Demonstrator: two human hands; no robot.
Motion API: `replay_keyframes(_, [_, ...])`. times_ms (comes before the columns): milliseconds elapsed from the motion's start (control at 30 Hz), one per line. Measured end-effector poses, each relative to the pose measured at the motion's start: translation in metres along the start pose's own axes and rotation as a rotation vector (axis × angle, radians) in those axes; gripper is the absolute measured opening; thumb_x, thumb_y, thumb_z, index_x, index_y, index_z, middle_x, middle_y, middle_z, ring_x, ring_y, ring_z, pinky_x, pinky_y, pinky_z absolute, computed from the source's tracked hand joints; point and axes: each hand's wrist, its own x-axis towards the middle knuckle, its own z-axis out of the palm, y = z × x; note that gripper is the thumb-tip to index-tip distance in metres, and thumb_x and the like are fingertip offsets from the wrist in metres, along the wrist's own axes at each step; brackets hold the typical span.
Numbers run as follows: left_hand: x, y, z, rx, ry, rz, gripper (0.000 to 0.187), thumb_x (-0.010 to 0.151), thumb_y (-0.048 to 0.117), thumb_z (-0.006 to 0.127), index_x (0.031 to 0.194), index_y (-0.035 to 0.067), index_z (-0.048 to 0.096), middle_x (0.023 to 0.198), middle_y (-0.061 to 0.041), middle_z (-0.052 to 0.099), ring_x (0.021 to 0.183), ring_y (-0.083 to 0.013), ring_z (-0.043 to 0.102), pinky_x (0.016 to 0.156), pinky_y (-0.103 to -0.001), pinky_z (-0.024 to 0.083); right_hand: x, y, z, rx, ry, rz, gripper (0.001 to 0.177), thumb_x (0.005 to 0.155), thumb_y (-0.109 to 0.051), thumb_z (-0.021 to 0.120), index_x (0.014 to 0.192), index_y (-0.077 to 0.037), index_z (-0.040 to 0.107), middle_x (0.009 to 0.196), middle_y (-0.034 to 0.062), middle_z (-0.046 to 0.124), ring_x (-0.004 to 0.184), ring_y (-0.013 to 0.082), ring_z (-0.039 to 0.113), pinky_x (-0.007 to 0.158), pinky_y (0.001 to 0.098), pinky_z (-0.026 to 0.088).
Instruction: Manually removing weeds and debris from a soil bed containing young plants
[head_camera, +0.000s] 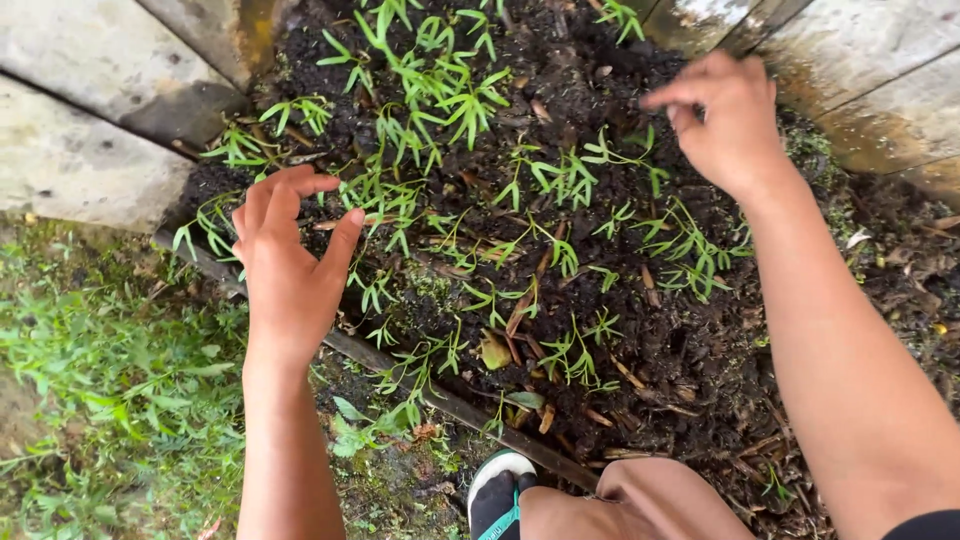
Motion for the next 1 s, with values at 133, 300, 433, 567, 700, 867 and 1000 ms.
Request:
replay_keyframes(133, [0.006, -0.006, 0.009, 0.053, 0.046, 0.021, 0.029, 0.097, 0.019, 0.075, 0.123, 0.011, 0.062, 0.134, -0.015, 0.055, 0.125, -0.0371, 0.048, 0.098, -0.061, 0.032, 0.018, -0.019, 0.015, -0.11, 0.094, -0.318, 0.035, 0.097, -0.006, 0.065, 0.127, -0.022, 0.072, 0.128, 0.0056, 0.063, 0.118, 0.0356, 0.044, 0.103, 0.062, 0.031])
replay_keyframes(300, [0.008, -0.003, 0.011, 0.045, -0.008, 0.067, 0.031, 0.099, 0.02, 0.072, 0.126, 0.008, 0.065, 0.132, -0.013, 0.062, 0.123, -0.0317, 0.055, 0.095, -0.049, 0.035, 0.075, 0.01, 0.071, -0.251, 0.002, -0.45, 0.03, 0.099, -0.002, 0.058, 0.119, -0.014, 0.077, 0.115, 0.007, 0.068, 0.094, 0.0379, 0.044, 0.08, 0.0553, 0.041])
replay_keyframes(433, [0.007, -0.006, 0.006, -0.004, -0.041, 0.077, 0.022, 0.102, 0.02, 0.066, 0.122, 0.012, 0.062, 0.129, -0.008, 0.06, 0.118, -0.0275, 0.06, 0.093, -0.051, 0.032, 0.075, -0.017, 0.066, -0.315, -0.173, -0.25, 0.043, 0.096, 0.001, 0.055, 0.127, -0.023, 0.073, 0.121, 0.0061, 0.06, 0.104, 0.0376, 0.04, 0.091, 0.0562, 0.034])
replay_keyframes(567, [0.008, -0.009, 0.009, 0.049, -0.013, 0.108, 0.023, 0.099, 0.014, 0.071, 0.122, 0.011, 0.067, 0.126, -0.01, 0.063, 0.113, -0.0292, 0.059, 0.081, -0.042, 0.031, 0.078, -0.021, 0.069, -0.411, -0.141, -0.234, 0.041, 0.099, -0.007, 0.056, 0.135, -0.024, 0.068, 0.122, 0.01, 0.053, 0.105, 0.0379, 0.039, 0.094, 0.0524, 0.031])
replay_keyframes(700, [0.014, -0.013, 0.029, 0.131, 0.012, 0.083, 0.026, 0.094, 0.016, 0.076, 0.119, 0.016, 0.073, 0.125, -0.009, 0.067, 0.109, -0.0279, 0.059, 0.093, -0.045, 0.032, 0.072, -0.02, 0.07, -0.318, -0.04, -0.314, 0.033, 0.097, -0.006, 0.064, 0.124, -0.022, 0.076, 0.112, 0.0068, 0.055, 0.099, 0.034, 0.041, 0.093, 0.0529, 0.035])
replay_keyframes(867, [0.027, -0.014, 0.056, 0.215, 0.05, 0.198, 0.018, 0.093, 0.013, 0.077, 0.11, 0.013, 0.078, 0.113, -0.007, 0.069, 0.103, -0.0299, 0.058, 0.089, -0.045, 0.035, 0.059, -0.022, 0.063, -0.201, -0.078, -0.281, 0.035, 0.095, 0.0, 0.063, 0.114, -0.025, 0.078, 0.121, 0.0075, 0.059, 0.103, 0.0339, 0.043, 0.098, 0.0554, 0.033])
replay_keyframes(1000, [0.062, -0.023, 0.078, 0.281, 0.001, 0.283, 0.033, 0.09, -0.022, 0.054, 0.076, 0.005, 0.068, 0.052, -0.002, 0.053, 0.065, -0.0256, 0.044, 0.073, -0.044, 0.044, 0.053, -0.017, 0.057, -0.039, 0.07, -0.368, 0.031, 0.097, 0.003, 0.066, 0.119, -0.015, 0.078, 0.109, 0.0087, 0.06, 0.105, 0.036, 0.047, 0.1, 0.0608, 0.036])
